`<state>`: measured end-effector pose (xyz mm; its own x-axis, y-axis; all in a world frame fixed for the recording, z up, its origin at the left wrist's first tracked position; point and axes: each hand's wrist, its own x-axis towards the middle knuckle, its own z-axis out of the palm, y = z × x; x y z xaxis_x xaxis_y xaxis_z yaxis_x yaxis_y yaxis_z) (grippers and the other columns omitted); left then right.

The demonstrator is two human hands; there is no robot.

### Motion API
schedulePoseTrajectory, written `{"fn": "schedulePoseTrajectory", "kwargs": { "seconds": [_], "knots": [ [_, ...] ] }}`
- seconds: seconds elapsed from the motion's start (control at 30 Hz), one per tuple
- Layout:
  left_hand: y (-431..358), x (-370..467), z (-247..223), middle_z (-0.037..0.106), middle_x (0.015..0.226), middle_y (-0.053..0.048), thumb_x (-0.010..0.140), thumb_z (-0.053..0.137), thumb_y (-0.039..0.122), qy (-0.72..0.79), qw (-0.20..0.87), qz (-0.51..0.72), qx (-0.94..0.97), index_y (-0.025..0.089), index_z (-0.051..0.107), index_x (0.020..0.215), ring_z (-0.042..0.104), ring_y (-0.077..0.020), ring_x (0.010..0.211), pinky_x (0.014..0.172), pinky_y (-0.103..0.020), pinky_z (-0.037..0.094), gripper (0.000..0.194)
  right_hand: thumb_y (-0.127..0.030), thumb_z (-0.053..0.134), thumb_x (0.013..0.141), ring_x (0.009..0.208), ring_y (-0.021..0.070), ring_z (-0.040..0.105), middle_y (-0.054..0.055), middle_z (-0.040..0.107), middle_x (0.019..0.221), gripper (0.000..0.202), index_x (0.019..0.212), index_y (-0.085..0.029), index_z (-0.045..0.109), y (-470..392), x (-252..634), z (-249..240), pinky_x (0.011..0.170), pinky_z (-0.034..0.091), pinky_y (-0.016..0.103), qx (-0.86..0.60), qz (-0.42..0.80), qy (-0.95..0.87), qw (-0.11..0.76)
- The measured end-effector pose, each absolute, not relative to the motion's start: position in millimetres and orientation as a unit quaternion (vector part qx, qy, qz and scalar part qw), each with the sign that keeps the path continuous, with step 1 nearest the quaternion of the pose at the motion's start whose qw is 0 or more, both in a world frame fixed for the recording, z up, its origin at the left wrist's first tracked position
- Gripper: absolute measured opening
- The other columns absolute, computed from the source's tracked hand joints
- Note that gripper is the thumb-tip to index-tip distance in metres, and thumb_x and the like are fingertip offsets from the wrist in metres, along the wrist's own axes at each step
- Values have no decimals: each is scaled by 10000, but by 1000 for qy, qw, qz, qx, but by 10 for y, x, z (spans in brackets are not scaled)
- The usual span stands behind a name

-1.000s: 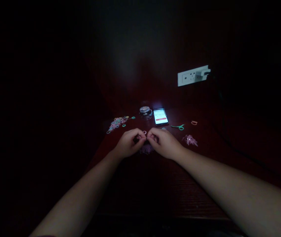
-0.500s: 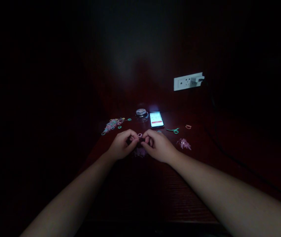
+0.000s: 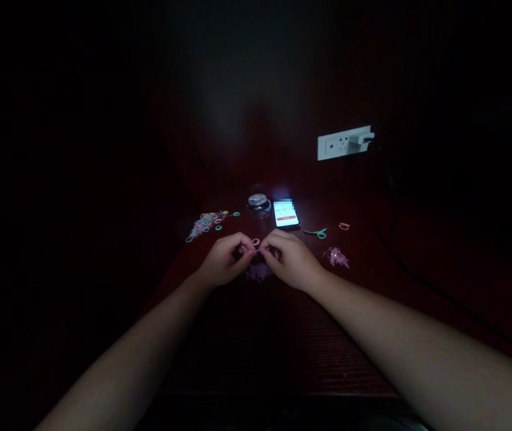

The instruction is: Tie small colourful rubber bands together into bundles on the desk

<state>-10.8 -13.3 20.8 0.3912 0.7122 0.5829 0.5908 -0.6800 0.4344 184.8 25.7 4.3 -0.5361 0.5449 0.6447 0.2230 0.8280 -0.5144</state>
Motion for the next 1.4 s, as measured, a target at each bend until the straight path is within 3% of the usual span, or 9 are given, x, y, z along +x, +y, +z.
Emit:
{"fn": "schedulePoseTrajectory", "kwargs": {
  "seconds": [0.27, 0.5, 0.9, 1.1, 1.4],
  "knots": [
    [-112, -127, 166, 637, 840, -32, 833, 625, 251, 388, 102, 379, 834, 151, 601, 993, 567, -109, 700, 647, -237, 468, 190, -142, 582, 858, 661, 140, 531, 31, 573, 778, 98, 826, -177, 668, 261, 1853, 44, 589, 412, 267, -229, 187, -850, 437],
    [-105, -137, 187, 625, 760, -6, 858, 577, 207, 402, 66, 361, 839, 163, 616, 856, 558, -100, 668, 629, -223, 443, 59, -155, 613, 851, 709, 145, 571, 35, 615, 796, 100, 814, -182, 702, 304, 1852, -2, 614, 425, 267, -211, 178, -854, 441],
    [-58, -255, 164, 615, 776, 1, 871, 584, 240, 446, 66, 324, 832, 165, 605, 886, 533, -101, 670, 629, -222, 423, 79, -152, 642, 832, 746, 151, 588, 25, 642, 808, 79, 800, -195, 701, 306, 1865, -25, 686, 421, 296, -200, 138, -867, 436],
    [-30, -268, 194, 631, 829, 0, 863, 590, 231, 473, 36, 285, 833, 182, 602, 873, 545, -116, 717, 669, -244, 417, 51, -153, 620, 846, 789, 174, 602, 41, 663, 858, 76, 826, -191, 683, 243, 1875, 28, 720, 406, 332, -186, 76, -857, 474],
    [-24, -251, 203, 642, 813, 4, 852, 591, 226, 492, 79, 272, 823, 185, 618, 874, 573, -109, 704, 669, -233, 438, 54, -152, 594, 853, 816, 196, 602, 60, 653, 866, 62, 861, -191, 641, 170, 1910, 96, 753, 424, 353, -162, 50, -841, 514]
  ]
}}
